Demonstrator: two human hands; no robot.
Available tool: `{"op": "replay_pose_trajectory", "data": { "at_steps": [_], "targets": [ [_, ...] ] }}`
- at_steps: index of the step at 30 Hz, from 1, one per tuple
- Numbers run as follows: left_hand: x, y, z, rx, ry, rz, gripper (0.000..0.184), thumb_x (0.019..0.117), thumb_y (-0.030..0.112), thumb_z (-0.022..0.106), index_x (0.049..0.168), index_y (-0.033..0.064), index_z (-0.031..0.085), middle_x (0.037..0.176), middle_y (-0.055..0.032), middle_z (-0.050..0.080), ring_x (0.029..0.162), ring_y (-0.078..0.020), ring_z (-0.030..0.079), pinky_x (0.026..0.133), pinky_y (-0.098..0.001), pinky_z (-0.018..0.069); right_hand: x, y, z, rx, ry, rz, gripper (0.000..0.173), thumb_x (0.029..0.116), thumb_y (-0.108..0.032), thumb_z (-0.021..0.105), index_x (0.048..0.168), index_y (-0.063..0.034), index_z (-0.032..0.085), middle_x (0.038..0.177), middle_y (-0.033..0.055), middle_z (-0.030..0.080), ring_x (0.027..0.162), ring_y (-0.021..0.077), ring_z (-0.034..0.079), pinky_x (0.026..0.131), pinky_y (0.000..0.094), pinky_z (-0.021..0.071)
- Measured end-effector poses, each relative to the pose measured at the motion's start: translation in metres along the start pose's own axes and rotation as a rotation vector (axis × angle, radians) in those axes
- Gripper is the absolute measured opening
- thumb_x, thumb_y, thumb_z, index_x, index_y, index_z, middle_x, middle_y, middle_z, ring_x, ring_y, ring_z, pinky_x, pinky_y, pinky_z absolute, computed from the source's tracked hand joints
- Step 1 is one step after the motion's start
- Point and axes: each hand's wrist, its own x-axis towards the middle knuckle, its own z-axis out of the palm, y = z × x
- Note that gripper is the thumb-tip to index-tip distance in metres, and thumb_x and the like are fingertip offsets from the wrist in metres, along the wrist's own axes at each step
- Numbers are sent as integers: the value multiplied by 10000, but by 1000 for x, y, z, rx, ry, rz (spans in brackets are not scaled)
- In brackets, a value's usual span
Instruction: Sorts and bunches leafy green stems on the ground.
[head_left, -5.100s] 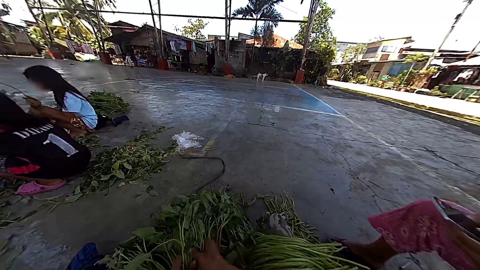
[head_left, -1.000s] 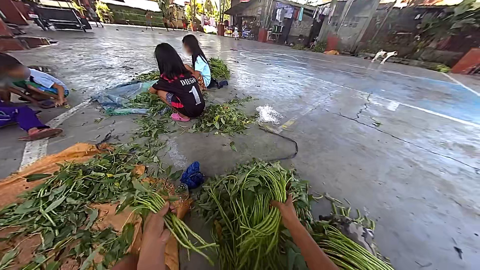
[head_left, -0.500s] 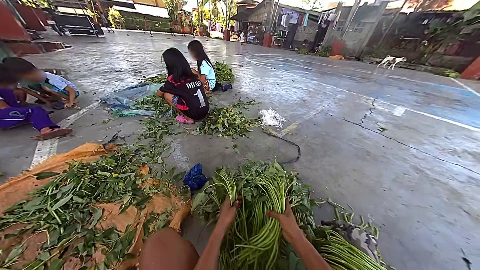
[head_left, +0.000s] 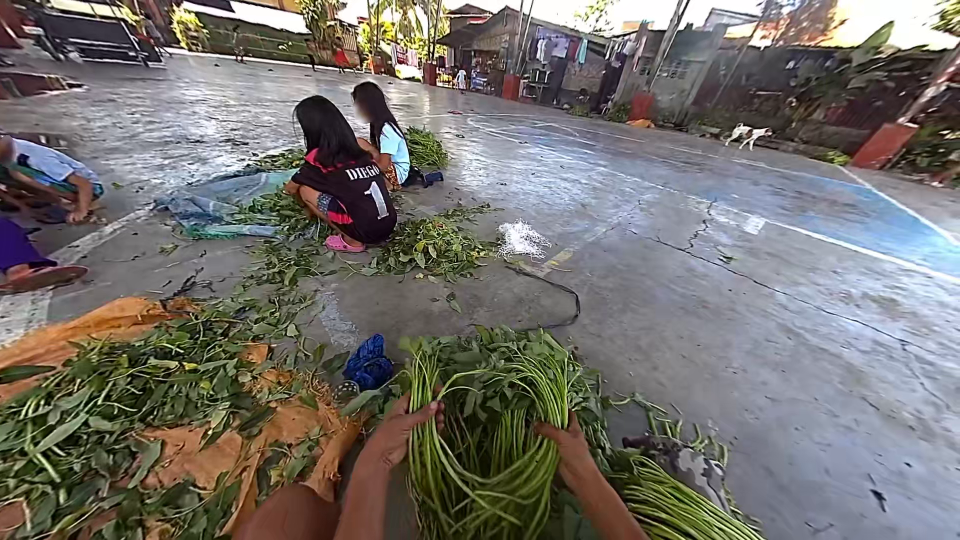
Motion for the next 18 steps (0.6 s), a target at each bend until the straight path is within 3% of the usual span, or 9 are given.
{"op": "replay_pose_trajectory", "data": {
  "at_steps": [4,8,12,13,16,18],
  "targets": [
    [-26,23,-38,-119,293,160,195,1014,-41,453,1172,3,557,865,-53,681,658,-108,662,609,-236,585,3,3,-1,48,18,3,800,821,130,698,1498,-5,294,1053,192,615,755,206,658,661,339,587],
    [-44,36,-64,-155,541,264,175,1045,-21,444,1170,5,564,859,-35,684,643,-82,660,591,-217,582,4,3,2,35,45,-5,772,816,124,707,1470,1,317,1056,196,612,776,209,657,673,339,584],
    [-47,26,-48,-24,607,233,163,1014,-65,491,1158,-28,558,826,-30,659,642,-82,641,618,-225,573,-7,4,9,13,-3,-22,872,808,84,741,1537,-12,272,1221,236,587,929,251,666,787,383,587],
    [-45,21,-35,1,618,209,154,1003,-71,514,1147,-37,556,809,-36,644,636,-86,632,616,-227,568,-12,4,13,3,-10,-37,899,800,78,756,1546,-14,262,1302,247,557,1019,261,653,847,387,578],
    [-34,-7,14,35,572,185,238,952,-91,591,1182,-82,531,859,-83,635,660,-112,623,628,-254,560,-28,5,25,-64,-2,-118,1001,778,71,782,1580,-4,187,1516,271,402,1314,283,519,1051,383,488],
    [-32,-26,47,48,486,158,260,935,-96,605,1182,-99,523,870,-112,632,677,-140,627,647,-280,565,-37,11,30,-106,2,-162,1075,761,50,808,1595,-3,131,1576,279,325,1402,292,444,1120,383,433]
  ]
}}
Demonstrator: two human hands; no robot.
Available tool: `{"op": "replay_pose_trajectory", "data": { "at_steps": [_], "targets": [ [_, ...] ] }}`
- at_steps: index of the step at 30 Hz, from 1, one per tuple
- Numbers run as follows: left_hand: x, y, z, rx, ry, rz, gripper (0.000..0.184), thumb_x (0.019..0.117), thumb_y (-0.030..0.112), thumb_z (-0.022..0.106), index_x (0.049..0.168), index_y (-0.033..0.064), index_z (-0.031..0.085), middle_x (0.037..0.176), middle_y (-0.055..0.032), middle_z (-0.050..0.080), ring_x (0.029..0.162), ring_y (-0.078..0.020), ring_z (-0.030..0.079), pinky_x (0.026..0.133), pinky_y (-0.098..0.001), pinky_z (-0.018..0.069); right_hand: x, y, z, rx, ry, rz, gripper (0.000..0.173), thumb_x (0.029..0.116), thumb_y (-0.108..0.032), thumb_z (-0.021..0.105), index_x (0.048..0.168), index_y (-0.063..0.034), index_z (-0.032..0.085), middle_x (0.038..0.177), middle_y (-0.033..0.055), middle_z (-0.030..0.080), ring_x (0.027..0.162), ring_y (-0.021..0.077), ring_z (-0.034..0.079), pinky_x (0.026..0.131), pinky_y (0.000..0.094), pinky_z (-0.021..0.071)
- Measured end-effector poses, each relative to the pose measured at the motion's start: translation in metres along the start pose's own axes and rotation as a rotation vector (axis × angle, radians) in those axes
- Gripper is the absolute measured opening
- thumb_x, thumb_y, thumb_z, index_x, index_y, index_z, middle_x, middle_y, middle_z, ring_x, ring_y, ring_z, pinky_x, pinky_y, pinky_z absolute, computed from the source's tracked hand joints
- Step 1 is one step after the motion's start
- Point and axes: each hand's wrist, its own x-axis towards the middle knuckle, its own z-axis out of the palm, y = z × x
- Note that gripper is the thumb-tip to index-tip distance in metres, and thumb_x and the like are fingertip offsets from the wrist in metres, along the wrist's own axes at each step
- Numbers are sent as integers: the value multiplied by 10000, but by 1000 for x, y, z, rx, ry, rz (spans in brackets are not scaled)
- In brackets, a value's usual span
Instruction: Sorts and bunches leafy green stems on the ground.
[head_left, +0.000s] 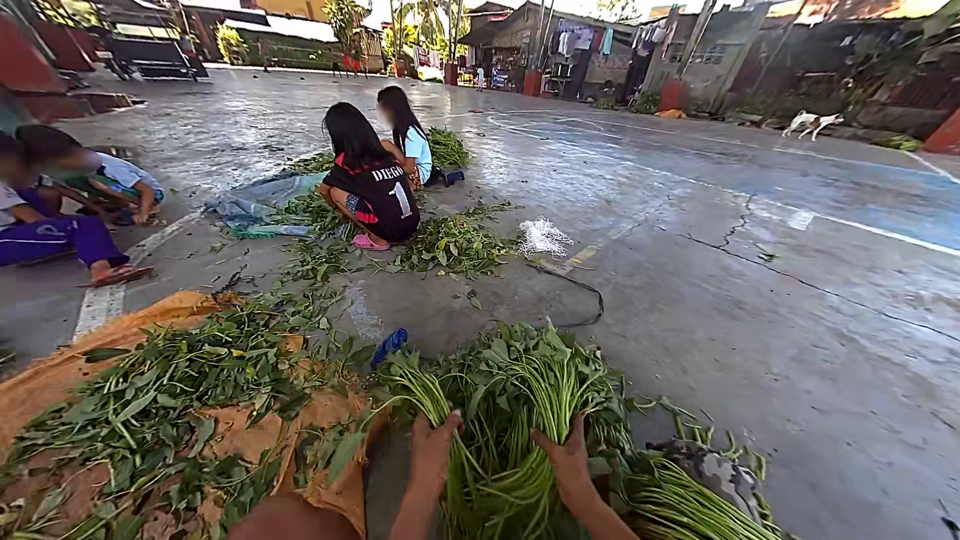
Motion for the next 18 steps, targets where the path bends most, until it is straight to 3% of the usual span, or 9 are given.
{"op": "replay_pose_trajectory", "data": {
  "at_steps": [2,4,7,9,14,16,18],
  "targets": [
    [-12,-9,26,6,-120,-60,256,952,-86,593,1195,-91,516,913,-125,640,731,-161,657,687,-298,586,-5,3,4,-35,-23,-40,1119,755,4,834,1601,5,102,1587,287,307,1420,295,428,1138,382,415],
    [-19,-19,44,3,-211,-103,254,961,-83,585,1206,-83,517,1000,-147,657,817,-184,687,739,-319,604,-10,3,7,-45,-56,-78,1082,743,-32,847,1577,13,160,1533,279,389,1361,266,492,1096,362,455],
    [-21,-25,60,9,-238,-120,348,959,-51,621,1291,-72,516,1154,-160,638,1005,-167,650,891,-302,556,-15,7,10,-67,-125,-133,1036,739,-78,852,1551,25,217,1445,259,491,1271,228,573,1047,333,503],
    [-19,-23,65,-5,-196,-155,371,955,-36,649,1306,-64,532,1208,-174,627,1065,-165,626,934,-302,527,-17,8,12,-104,-157,-152,1019,750,-80,845,1546,37,219,1414,262,524,1245,231,599,1036,337,515],
    [-15,-15,72,18,-172,-227,343,929,-35,687,1247,-69,563,1092,-163,664,947,-170,655,852,-304,553,-12,7,8,0,-109,-110,954,782,-56,797,1545,8,229,1433,245,504,1255,218,584,1028,333,514],
    [-14,-11,73,-3,-148,-264,227,944,-60,644,1161,-73,578,926,-137,677,767,-155,670,716,-285,580,-9,8,7,37,-89,-90,902,818,-50,759,1542,8,223,1383,238,535,1198,210,616,993,337,533],
    [-12,-9,70,-44,-132,-289,135,963,-80,599,1098,-80,590,860,-127,666,687,-152,660,650,-270,585,-6,11,6,49,-72,-96,852,841,-43,711,1537,26,225,1332,231,554,1119,200,647,945,333,556]
  ]
}}
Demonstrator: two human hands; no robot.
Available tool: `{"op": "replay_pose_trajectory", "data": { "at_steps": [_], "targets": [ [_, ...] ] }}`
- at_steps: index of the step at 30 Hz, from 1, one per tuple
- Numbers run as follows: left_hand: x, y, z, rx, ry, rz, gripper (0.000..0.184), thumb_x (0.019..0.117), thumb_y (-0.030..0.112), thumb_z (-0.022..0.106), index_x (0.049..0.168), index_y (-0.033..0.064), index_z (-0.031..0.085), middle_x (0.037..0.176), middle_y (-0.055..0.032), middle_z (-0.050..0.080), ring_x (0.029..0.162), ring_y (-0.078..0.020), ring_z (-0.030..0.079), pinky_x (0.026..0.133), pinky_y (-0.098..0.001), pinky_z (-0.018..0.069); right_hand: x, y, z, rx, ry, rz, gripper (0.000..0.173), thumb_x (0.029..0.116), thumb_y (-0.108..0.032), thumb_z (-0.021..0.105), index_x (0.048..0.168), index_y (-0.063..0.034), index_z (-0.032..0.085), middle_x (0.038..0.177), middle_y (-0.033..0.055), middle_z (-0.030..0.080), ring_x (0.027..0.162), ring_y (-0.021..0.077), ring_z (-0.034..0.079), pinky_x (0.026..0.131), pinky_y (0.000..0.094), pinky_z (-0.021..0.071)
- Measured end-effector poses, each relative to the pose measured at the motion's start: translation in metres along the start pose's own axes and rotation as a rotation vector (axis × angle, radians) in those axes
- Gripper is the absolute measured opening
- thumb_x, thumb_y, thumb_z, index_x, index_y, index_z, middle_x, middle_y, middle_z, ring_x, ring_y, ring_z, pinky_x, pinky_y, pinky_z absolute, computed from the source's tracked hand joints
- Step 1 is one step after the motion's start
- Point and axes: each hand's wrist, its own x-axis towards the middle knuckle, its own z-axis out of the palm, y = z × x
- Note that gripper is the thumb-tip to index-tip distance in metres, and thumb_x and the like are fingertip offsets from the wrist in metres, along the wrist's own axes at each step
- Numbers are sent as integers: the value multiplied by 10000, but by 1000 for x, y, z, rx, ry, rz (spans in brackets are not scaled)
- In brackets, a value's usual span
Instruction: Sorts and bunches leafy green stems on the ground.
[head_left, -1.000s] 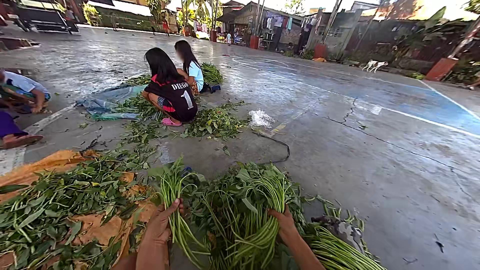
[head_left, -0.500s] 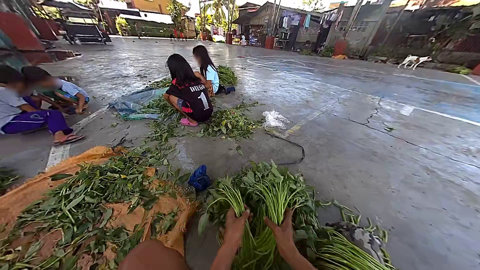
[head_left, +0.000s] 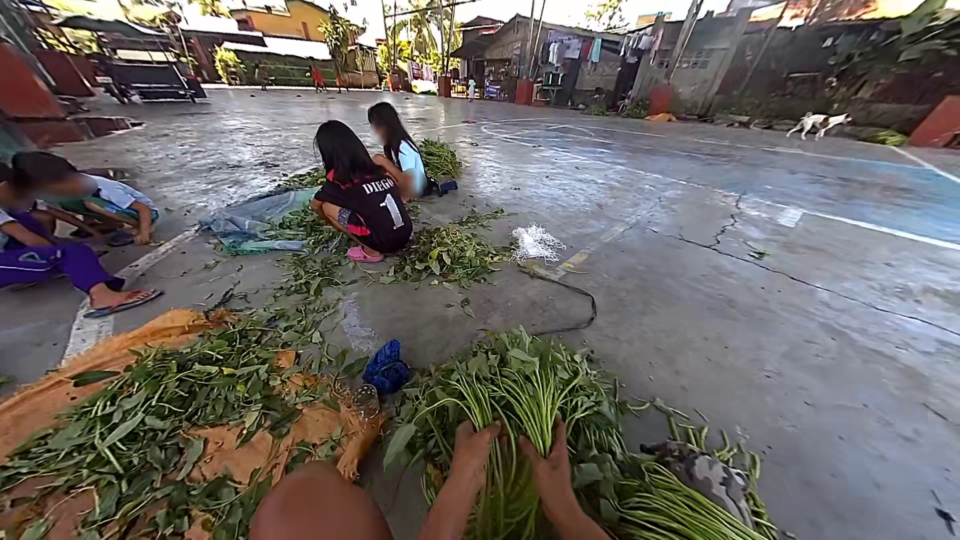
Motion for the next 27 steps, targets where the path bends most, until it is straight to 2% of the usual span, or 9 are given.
{"op": "replay_pose_trajectory", "data": {
  "at_steps": [2,4,7,9,12,16,19,23,27],
  "targets": [
    [2,2,-5,-34,-27,-29,111,992,-51,574,1098,-75,596,881,-133,683,712,-159,669,669,-273,580,2,3,-2,6,6,3,867,822,-30,719,1536,34,230,1330,235,552,1110,203,654,932,330,568],
    [1,1,-7,-26,-63,-23,105,1001,-27,580,1094,-69,604,875,-123,696,726,-152,680,689,-270,585,-1,1,-2,-14,-27,18,937,807,-29,744,1565,29,195,1451,250,474,1247,203,579,1025,313,508],
    [1,-2,-8,45,-65,2,139,948,0,683,1060,-51,618,837,-93,669,699,-131,639,675,-266,561,-4,-1,0,-25,-58,17,944,782,-31,763,1553,26,221,1447,242,476,1240,196,580,1015,303,511],
    [2,-3,-12,74,-64,2,173,908,-45,708,1054,-48,616,851,-98,678,676,-131,640,640,-261,563,-4,-1,0,-3,-53,24,929,799,-22,742,1557,28,207,1373,227,531,1135,184,641,948,306,555],
    [4,9,-20,29,-92,-20,138,931,-81,636,1066,-48,636,846,-102,674,635,-128,613,579,-239,532,3,-3,-3,85,18,44,796,870,32,657,1529,37,210,1164,199,620,896,189,707,794,321,608],
    [-2,40,-37,-79,-68,-22,132,1003,-54,536,1092,-36,632,863,-95,650,656,-135,623,586,-238,548,13,-5,-11,184,152,131,666,953,72,574,1515,12,223,1066,178,646,800,180,703,700,306,601],
    [-1,54,-57,-196,81,40,133,1036,-40,462,1100,-14,576,838,-90,631,684,-158,647,637,-284,583,16,-5,-14,232,201,186,636,983,56,553,1523,1,222,1023,162,637,766,168,682,677,300,588],
    [-2,58,-67,-174,189,116,140,1055,-28,435,1159,-19,529,845,-88,591,658,-158,640,634,-297,595,13,-4,-12,236,181,157,641,951,74,576,1498,15,247,1076,181,627,811,173,680,714,300,585],
    [-13,39,-53,76,28,163,119,996,-65,552,1110,-40,572,794,-71,619,625,-126,612,599,-247,551,8,-4,-7,188,117,113,814,879,44,704,1530,18,217,1196,216,583,931,195,672,797,320,587]
  ]
}}
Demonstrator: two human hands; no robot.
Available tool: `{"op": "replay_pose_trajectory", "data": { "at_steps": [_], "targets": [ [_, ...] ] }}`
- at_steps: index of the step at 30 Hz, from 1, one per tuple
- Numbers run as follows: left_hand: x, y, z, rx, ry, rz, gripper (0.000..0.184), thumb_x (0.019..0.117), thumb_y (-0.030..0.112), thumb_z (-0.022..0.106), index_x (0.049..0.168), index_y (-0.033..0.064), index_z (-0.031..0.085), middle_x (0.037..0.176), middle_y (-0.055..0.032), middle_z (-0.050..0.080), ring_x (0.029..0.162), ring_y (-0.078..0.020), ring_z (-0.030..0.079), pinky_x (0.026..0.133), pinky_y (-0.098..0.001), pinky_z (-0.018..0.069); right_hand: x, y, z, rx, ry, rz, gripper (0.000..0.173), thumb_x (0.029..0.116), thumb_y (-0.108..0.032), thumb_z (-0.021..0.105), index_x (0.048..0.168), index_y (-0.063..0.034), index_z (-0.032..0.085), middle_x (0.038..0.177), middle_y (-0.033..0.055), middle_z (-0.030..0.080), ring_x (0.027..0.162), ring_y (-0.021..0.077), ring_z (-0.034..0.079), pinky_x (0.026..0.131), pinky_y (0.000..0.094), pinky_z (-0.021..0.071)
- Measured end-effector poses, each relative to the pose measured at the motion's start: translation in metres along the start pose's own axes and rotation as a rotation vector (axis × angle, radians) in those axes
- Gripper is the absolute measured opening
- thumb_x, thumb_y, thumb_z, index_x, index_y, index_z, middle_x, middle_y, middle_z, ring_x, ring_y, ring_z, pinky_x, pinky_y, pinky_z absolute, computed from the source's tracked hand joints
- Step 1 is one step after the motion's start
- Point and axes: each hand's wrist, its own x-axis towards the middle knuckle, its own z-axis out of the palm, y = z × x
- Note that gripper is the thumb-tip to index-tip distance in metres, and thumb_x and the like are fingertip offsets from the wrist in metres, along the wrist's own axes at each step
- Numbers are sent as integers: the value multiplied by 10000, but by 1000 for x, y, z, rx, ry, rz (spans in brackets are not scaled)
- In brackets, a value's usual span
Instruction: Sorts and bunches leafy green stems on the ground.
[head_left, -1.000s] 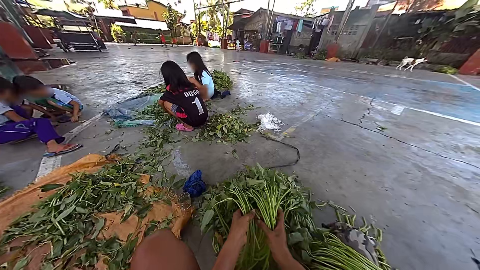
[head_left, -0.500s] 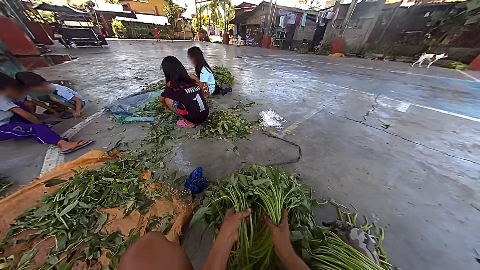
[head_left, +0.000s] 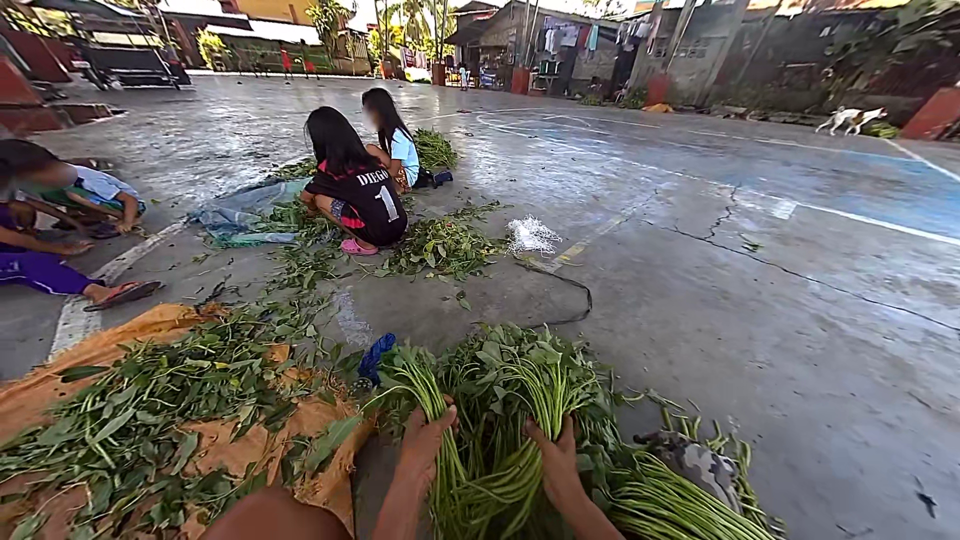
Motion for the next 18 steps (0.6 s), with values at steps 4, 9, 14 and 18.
{"op": "replay_pose_trajectory", "data": {
  "at_steps": [4,9,14,18],
  "targets": [
    [-7,-27,19,65,-253,-83,218,988,-62,561,1200,-15,573,1027,-110,689,871,-184,695,757,-314,592,-9,0,2,-42,-219,-13,1020,766,-98,799,1563,5,170,1410,212,493,1172,173,610,963,294,542],
    [-9,-33,26,155,-222,-105,321,992,-1,604,1302,-43,534,1163,-152,636,1001,-162,650,872,-314,559,-17,1,4,-30,-444,-15,921,905,-65,634,1608,29,46,1586,220,356,1375,163,497,1115,293,451],
    [-9,-32,33,100,-138,-91,289,935,62,729,1169,-53,605,1039,-123,690,929,-127,674,851,-287,569,-13,-3,3,-70,-429,-57,873,851,-17,677,1562,79,180,1481,218,484,1299,141,561,1071,259,484],
    [-7,-29,33,64,-35,-125,397,840,-3,805,1174,-61,598,1043,-153,694,919,-167,685,825,-314,581,-13,-7,2,-93,-388,-33,995,789,-8,760,1574,60,152,1490,213,473,1301,138,558,1064,253,487]
  ]
}}
